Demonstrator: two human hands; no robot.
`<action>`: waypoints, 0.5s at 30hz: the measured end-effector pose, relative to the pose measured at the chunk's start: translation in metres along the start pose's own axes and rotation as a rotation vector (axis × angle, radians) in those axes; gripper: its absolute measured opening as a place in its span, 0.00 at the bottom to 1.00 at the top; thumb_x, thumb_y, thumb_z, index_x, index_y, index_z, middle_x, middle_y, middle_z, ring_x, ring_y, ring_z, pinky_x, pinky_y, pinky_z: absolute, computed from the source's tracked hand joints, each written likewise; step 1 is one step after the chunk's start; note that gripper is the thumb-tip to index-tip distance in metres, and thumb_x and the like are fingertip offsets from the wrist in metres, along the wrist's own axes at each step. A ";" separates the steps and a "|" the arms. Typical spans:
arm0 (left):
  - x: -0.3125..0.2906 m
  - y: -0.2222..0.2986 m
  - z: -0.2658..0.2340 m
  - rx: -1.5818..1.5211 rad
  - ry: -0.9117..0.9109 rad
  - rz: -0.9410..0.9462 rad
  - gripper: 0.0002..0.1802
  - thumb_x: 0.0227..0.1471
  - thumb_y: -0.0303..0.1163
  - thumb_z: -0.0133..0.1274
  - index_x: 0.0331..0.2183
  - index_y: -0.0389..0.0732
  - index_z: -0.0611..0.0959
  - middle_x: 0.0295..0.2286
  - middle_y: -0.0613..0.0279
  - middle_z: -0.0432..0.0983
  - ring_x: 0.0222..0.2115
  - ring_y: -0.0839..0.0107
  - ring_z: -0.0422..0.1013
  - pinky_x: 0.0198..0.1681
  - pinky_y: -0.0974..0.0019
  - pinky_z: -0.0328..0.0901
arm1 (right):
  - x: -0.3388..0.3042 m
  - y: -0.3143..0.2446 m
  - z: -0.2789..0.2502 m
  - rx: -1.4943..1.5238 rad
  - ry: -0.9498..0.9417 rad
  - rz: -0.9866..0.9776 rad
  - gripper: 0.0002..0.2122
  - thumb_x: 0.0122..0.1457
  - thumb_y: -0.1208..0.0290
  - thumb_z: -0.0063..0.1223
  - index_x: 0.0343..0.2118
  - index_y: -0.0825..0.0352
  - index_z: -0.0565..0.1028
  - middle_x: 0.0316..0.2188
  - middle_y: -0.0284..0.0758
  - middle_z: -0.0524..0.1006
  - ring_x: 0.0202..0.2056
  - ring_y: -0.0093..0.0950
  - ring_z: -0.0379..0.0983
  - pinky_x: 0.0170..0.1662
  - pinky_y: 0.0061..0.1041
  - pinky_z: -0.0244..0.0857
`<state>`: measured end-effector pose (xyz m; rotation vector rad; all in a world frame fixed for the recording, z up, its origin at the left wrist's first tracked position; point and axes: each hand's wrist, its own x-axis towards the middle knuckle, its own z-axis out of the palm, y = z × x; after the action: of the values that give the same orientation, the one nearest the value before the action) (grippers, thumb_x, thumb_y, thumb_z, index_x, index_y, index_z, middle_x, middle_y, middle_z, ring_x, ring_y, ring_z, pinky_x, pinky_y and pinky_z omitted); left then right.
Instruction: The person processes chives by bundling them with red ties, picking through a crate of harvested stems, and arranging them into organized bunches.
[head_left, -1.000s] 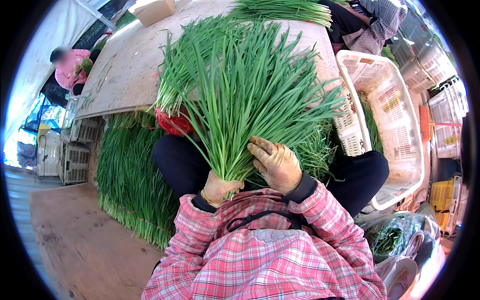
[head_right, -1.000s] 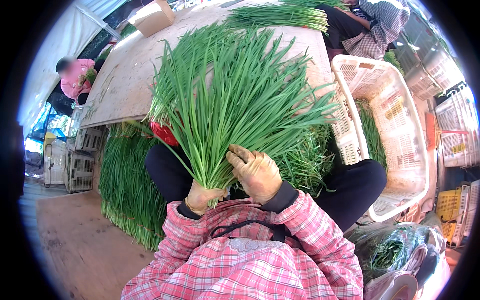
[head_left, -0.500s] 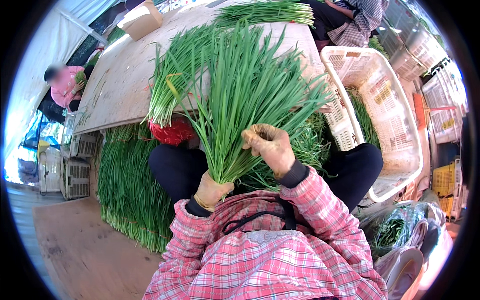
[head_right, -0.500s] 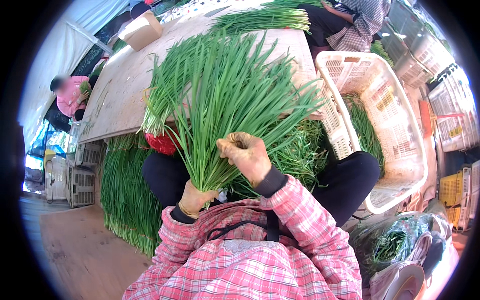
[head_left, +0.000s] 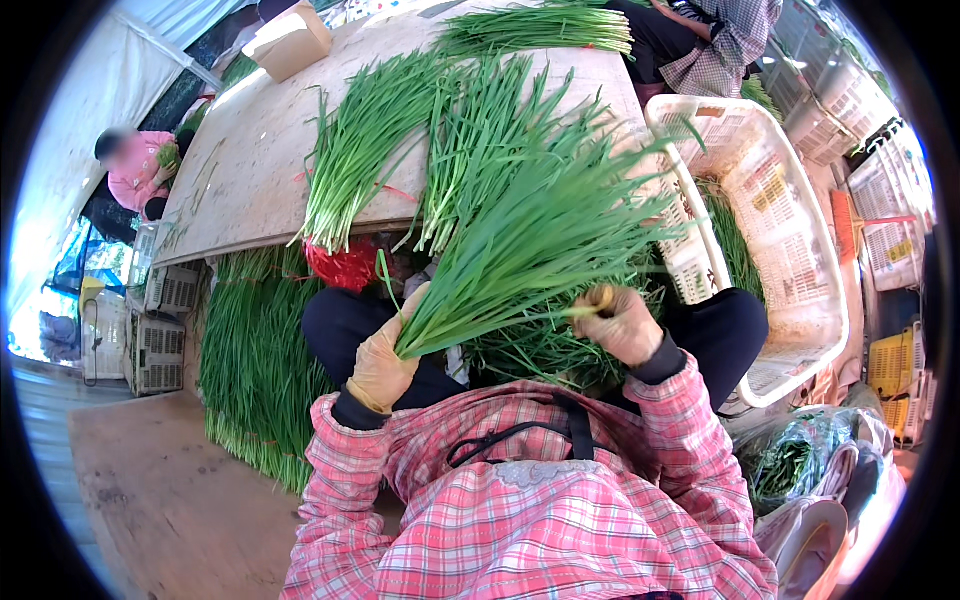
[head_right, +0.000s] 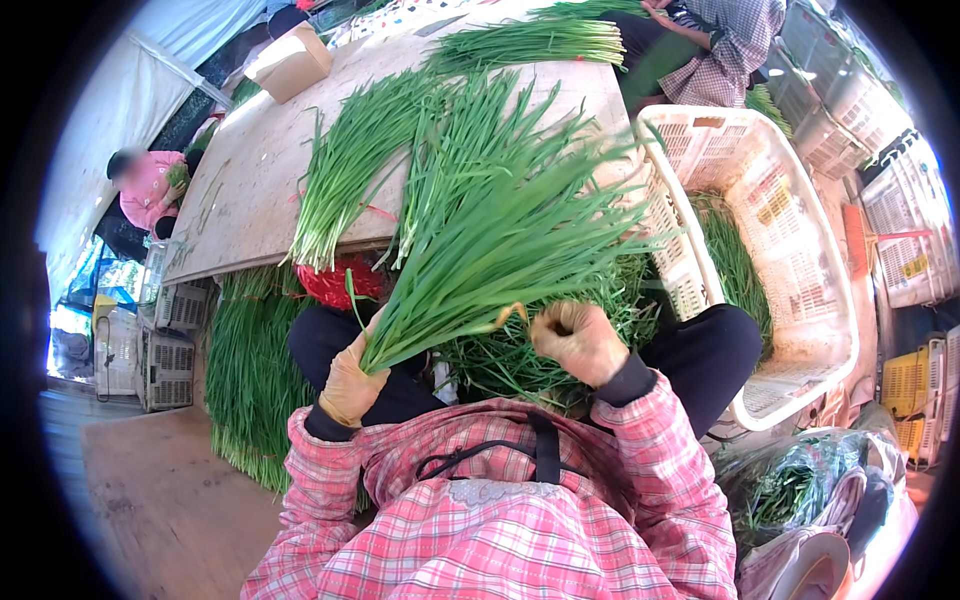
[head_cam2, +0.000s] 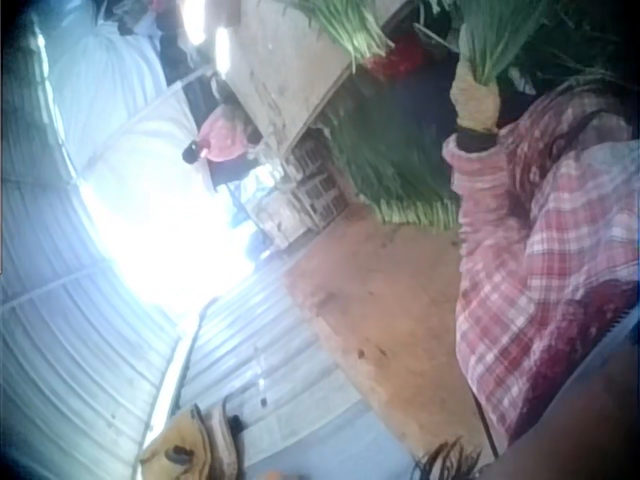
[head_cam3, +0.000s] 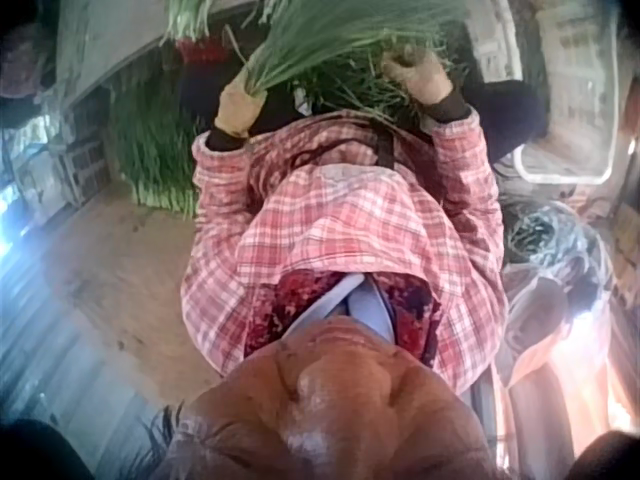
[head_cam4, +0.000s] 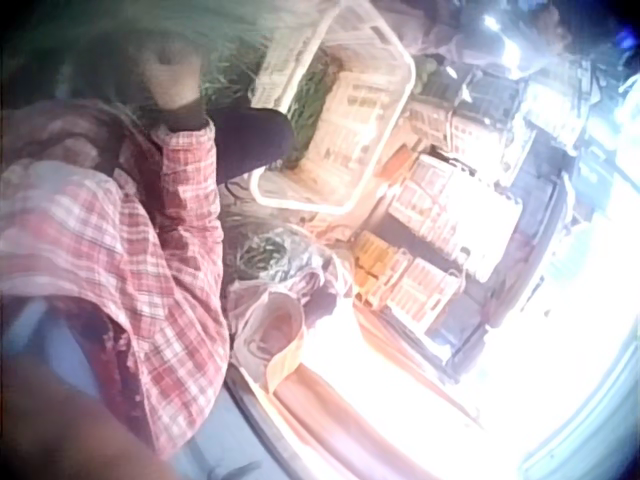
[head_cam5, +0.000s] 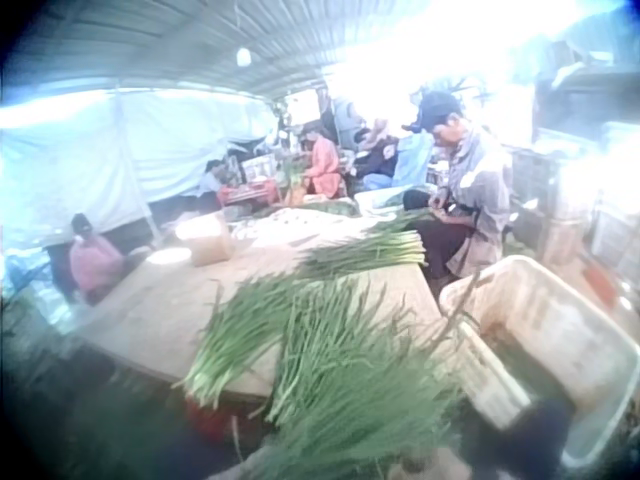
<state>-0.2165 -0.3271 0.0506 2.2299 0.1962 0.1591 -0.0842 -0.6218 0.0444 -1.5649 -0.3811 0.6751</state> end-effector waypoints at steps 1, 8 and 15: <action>0.000 0.000 0.000 0.023 -0.006 0.016 0.29 0.49 0.24 0.50 0.54 0.50 0.69 0.40 0.57 0.76 0.38 0.60 0.74 0.39 0.67 0.67 | -0.005 0.018 -0.005 -0.228 -0.049 -0.038 0.05 0.51 0.74 0.54 0.28 0.71 0.76 0.20 0.33 0.75 0.23 0.20 0.70 0.30 0.20 0.66; 0.003 0.000 0.001 0.207 -0.015 0.055 0.32 0.47 0.24 0.50 0.55 0.53 0.67 0.40 0.56 0.75 0.37 0.53 0.72 0.38 0.61 0.68 | -0.050 -0.052 -0.002 0.202 -0.259 0.114 0.21 0.51 0.71 0.61 0.47 0.73 0.68 0.26 0.31 0.76 0.26 0.16 0.69 0.30 0.16 0.64; 0.000 0.006 0.000 0.426 0.023 0.134 0.37 0.44 0.23 0.50 0.56 0.58 0.65 0.33 0.61 0.75 0.32 0.57 0.73 0.32 0.60 0.68 | -0.025 -0.038 0.051 0.337 -0.014 -0.249 0.10 0.58 0.70 0.52 0.41 0.70 0.75 0.30 0.33 0.77 0.25 0.16 0.68 0.28 0.15 0.63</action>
<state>-0.2163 -0.3307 0.0557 2.6677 0.0981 0.2334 -0.1295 -0.5928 0.0871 -1.1706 -0.4401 0.5259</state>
